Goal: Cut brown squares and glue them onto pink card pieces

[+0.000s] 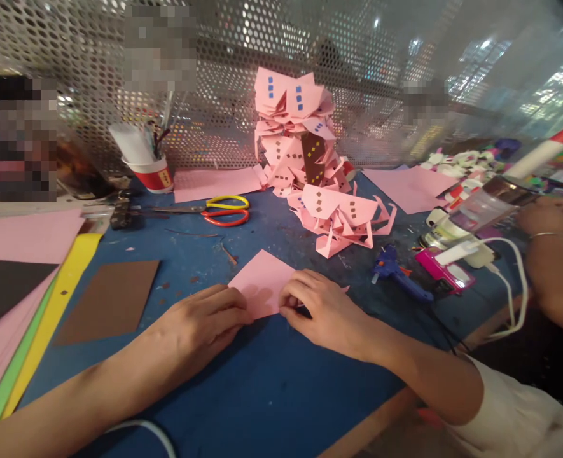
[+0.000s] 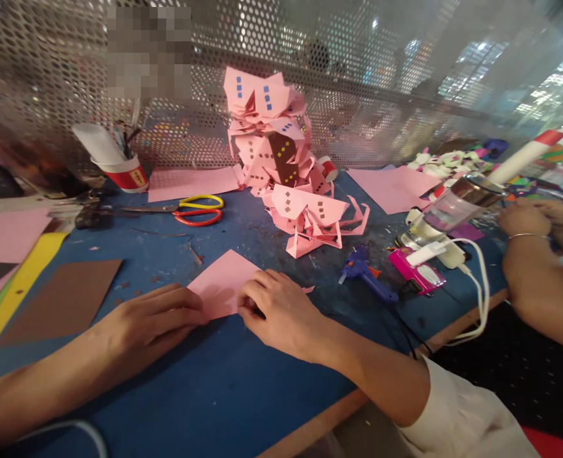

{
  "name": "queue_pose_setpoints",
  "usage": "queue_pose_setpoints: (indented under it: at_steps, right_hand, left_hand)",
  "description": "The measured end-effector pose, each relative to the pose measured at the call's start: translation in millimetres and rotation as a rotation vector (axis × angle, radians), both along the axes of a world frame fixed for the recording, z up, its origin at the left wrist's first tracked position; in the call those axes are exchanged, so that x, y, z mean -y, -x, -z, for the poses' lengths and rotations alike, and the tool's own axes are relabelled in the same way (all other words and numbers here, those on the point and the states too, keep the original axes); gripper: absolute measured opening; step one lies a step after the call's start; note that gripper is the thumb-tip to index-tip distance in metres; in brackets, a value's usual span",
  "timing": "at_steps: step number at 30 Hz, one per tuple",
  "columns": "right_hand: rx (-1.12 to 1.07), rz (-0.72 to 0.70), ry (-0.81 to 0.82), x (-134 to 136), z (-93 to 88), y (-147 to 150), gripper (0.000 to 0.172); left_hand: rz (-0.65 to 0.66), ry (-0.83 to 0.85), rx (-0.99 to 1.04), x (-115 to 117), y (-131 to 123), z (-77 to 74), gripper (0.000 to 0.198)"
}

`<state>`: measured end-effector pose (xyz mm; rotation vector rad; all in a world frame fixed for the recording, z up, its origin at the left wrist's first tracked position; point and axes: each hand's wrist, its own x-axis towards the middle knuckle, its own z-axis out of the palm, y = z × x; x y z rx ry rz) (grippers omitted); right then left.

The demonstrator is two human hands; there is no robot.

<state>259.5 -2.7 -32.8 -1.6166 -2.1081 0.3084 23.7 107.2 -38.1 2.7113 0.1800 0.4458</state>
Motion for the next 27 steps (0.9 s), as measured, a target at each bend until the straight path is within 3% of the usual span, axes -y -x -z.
queue_pose_setpoints:
  at_steps: [16,27]
  right_hand:
    - [-0.013,-0.016,0.007,0.4,-0.6,-1.2,0.01]
    - [-0.027,-0.017,0.019,0.3,1.0,-0.9,0.011]
  left_hand:
    - [-0.064,0.063,-0.089,-4.3,16.8,-7.6,0.026]
    - [-0.141,0.054,0.022,-5.6,35.4,5.3,0.024]
